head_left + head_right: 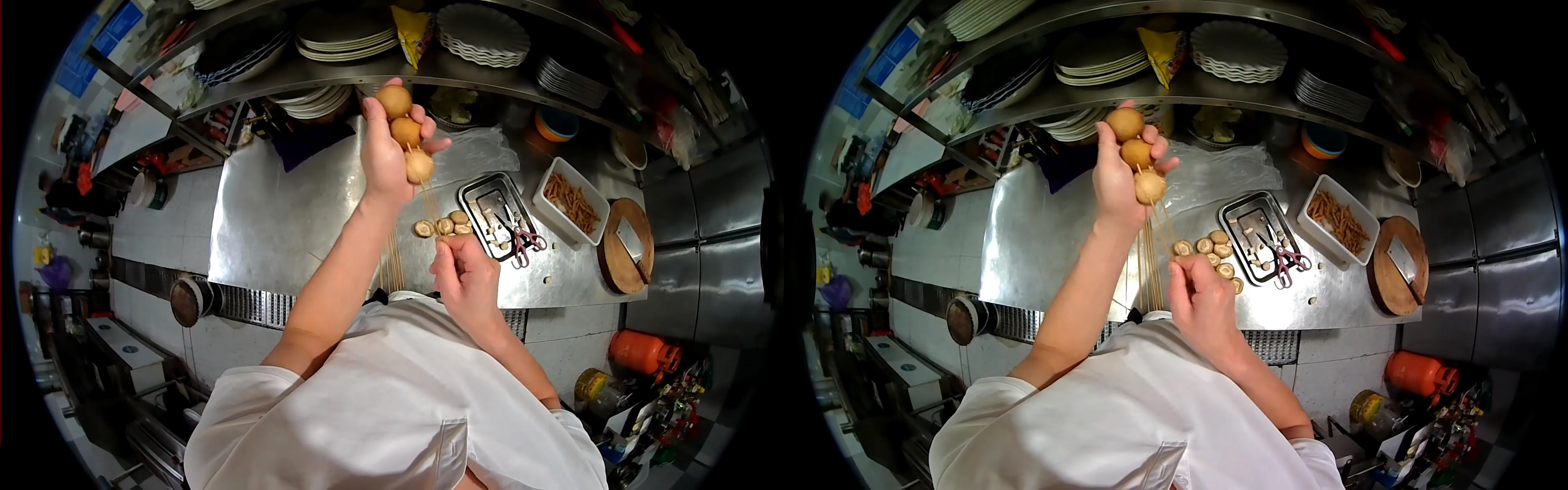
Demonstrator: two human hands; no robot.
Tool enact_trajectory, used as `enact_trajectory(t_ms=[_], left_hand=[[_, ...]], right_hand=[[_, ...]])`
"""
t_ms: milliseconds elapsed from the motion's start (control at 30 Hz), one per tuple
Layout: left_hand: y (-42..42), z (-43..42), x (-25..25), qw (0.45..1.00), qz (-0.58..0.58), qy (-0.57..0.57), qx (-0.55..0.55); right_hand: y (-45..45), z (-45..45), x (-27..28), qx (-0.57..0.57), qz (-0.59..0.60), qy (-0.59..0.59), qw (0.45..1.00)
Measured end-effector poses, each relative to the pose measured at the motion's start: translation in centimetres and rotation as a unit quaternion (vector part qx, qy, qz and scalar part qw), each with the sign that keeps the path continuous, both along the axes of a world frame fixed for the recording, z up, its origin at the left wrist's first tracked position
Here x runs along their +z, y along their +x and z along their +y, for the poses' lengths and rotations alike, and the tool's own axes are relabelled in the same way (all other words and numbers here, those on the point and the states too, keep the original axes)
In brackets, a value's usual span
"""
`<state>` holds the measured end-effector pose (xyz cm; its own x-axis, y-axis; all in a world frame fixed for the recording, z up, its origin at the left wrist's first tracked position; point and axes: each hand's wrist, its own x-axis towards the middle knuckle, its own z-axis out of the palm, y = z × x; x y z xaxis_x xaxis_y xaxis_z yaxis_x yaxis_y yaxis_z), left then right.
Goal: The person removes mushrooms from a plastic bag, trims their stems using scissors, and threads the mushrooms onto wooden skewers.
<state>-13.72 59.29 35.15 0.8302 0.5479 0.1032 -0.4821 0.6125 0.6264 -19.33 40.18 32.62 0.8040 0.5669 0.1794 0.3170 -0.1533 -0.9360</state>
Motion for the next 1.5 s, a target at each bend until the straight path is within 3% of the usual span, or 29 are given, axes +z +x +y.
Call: enact_trajectory(t_ms=[200, 267, 400, 500, 600, 700, 867, 1000, 1100, 1167, 1400, 1500], left_hand=[[-0.2, -0.1, 0.3, 1.000, -0.016, -0.008, 0.020], [-0.2, -0.2, 0.3, 1.000, -0.013, -0.010, 0.018], [-0.3, -0.1, 0.5, 1.000, -0.013, -0.008, 0.017], [-0.5, -0.1, 0.6, 1.000, -0.017, -0.001, -0.004], [-0.6, -1.0, 0.6, 1.000, -0.006, -0.011, -0.011], [-0.5, -0.8, 0.5, 1.000, -0.015, 0.001, -0.006], [-0.5, -0.9, 0.7, 1.000, -0.017, 0.002, -0.004], [-0.4, -0.6, 0.8, 1.000, -0.020, 0.002, 0.001], [-0.4, -0.4, 0.7, 1.000, -0.011, 0.000, -0.009], [-0.4, -0.4, 0.4, 1.000, -0.005, -0.005, -0.008], [-0.2, 0.2, -0.5, 1.000, 0.004, -0.022, -0.017], [0.2, 1.2, -2.3, 0.999, 0.030, -0.006, 0.013]], right_hand=[[0.2, 0.8, -0.4, -0.002, 0.005, 0.015, 1.000], [0.3, 1.1, -0.5, 0.012, -0.070, 0.006, 0.997], [0.6, 1.5, -0.5, 0.014, -0.094, 0.010, 0.995], [0.8, 1.4, 0.2, 0.021, -0.067, -0.006, 0.997], [1.1, 1.9, 0.1, 0.031, 0.031, 0.020, 0.999], [1.0, 2.3, 0.3, 0.005, 0.014, 0.034, 0.999], [1.0, 3.1, 0.1, -0.031, -0.124, 0.022, 0.991], [1.4, 3.7, 0.1, -0.034, -0.128, 0.018, 0.991], [1.6, 4.2, 0.9, -0.006, -0.076, 0.040, 0.996], [1.8, 4.4, 1.8, 0.020, 0.079, 0.078, 0.994], [2.5, 5.0, 1.4, 0.041, 0.152, 0.085, 0.984], [3.3, 5.4, 0.4, 0.025, 0.138, 0.029, 0.990]])
